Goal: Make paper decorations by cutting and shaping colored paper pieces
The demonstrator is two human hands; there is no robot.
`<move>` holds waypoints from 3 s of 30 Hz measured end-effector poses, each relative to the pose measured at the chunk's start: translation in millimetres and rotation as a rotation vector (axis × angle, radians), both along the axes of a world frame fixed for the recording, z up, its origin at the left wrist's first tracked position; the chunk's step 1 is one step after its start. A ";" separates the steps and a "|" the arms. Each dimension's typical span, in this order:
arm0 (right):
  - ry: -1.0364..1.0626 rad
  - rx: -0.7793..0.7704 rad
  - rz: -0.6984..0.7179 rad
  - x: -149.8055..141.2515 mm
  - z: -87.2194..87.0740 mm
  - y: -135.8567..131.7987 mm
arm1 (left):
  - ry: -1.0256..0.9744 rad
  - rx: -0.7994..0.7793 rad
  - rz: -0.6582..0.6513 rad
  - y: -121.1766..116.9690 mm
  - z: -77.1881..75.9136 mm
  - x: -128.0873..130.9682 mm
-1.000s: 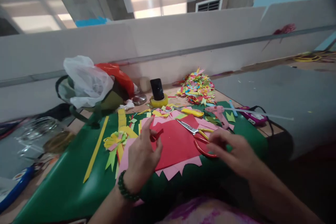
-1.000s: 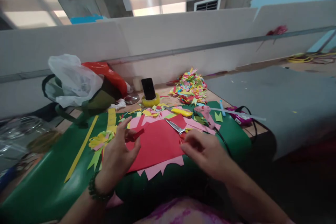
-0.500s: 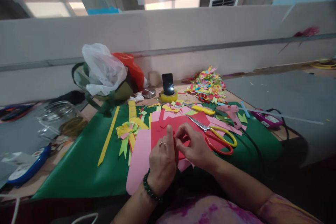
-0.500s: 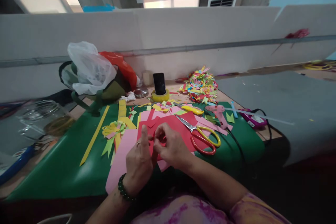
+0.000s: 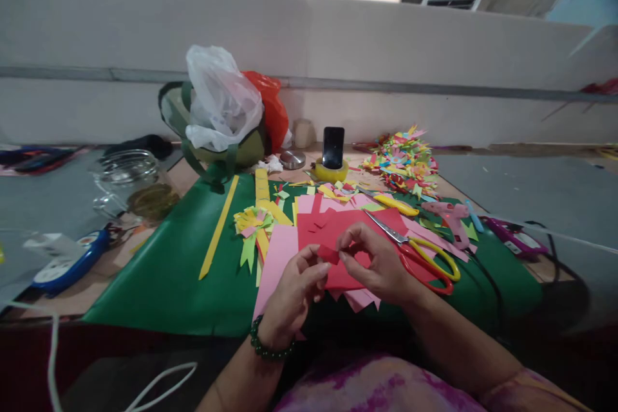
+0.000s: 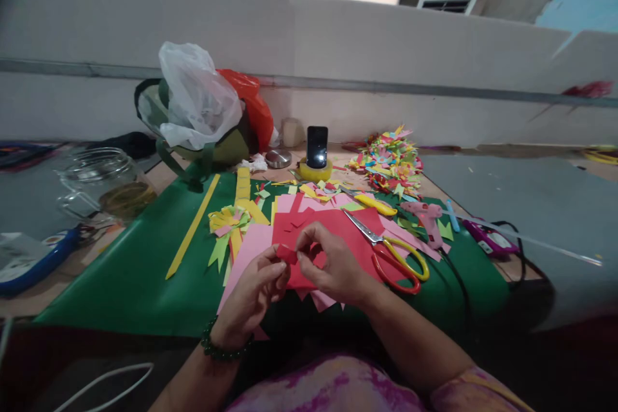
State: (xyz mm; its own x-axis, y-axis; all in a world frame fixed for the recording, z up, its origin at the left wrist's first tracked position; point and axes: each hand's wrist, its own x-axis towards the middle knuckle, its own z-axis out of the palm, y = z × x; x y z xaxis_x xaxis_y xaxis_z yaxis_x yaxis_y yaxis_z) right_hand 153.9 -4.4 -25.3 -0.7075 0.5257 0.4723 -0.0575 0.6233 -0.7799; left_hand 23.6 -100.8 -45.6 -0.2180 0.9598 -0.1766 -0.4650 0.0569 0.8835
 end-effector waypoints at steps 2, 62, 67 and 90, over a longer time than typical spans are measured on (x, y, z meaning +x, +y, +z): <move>0.046 0.051 -0.030 -6.9 -4.1 -5.3 | -0.046 -0.019 0.051 -0.1 -0.6 1.9; -0.913 0.458 -0.053 -180.5 5.8 24.3 | 1.804 -0.139 0.169 -47.7 -28.9 -100.9; -0.964 0.633 0.061 -179.1 13.5 31.8 | 1.787 -0.150 0.194 -47.2 -31.4 -101.3; -1.056 0.804 0.185 -184.7 9.2 20.0 | 1.768 -0.160 0.202 -47.6 -29.0 -100.5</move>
State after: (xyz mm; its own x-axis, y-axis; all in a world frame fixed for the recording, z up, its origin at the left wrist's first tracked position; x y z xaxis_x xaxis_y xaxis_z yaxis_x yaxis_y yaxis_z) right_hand -30.7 15.6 -16.2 -0.9528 0.2194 -0.2099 0.2083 0.9753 0.0739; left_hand -76.9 -148.5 -74.6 -0.3336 0.8954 0.2948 0.9256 0.2519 0.2825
